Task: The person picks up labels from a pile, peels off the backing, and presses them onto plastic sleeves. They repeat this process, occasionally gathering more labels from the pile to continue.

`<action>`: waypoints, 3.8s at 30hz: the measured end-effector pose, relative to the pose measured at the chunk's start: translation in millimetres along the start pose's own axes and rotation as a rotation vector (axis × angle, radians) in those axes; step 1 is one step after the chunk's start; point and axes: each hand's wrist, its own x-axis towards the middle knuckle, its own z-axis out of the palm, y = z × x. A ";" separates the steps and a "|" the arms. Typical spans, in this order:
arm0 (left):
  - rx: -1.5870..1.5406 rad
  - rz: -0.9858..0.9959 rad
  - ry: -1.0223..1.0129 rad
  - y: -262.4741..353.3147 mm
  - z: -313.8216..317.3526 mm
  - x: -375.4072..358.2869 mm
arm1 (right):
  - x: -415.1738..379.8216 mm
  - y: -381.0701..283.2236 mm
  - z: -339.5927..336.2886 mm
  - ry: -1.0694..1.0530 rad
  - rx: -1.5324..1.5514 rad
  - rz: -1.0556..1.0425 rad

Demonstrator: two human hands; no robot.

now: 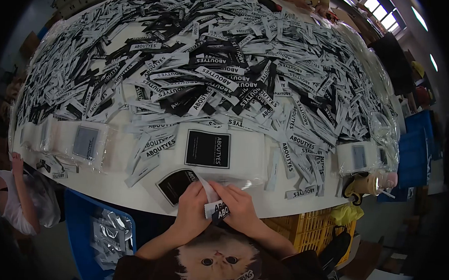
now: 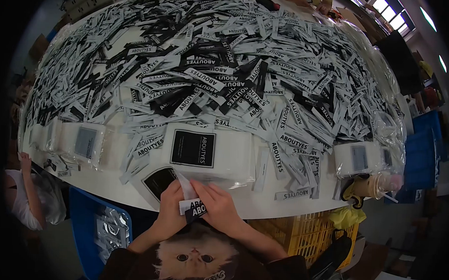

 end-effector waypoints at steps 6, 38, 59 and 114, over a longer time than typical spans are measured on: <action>0.050 -0.149 0.131 -1.0 -1.4 -4.6 | 0.8 6.1 -1.1 0.304 0.010 0.093; -0.089 0.053 -0.043 14.8 -9.7 10.8 | -14.1 1.8 -17.6 0.296 0.921 0.387; -0.308 -0.175 -0.381 -2.0 -33.7 11.6 | -1.2 34.7 -37.0 -0.813 0.621 0.723; 0.120 0.072 -0.003 -39.1 23.3 46.4 | -46.9 35.0 8.7 0.529 0.572 0.315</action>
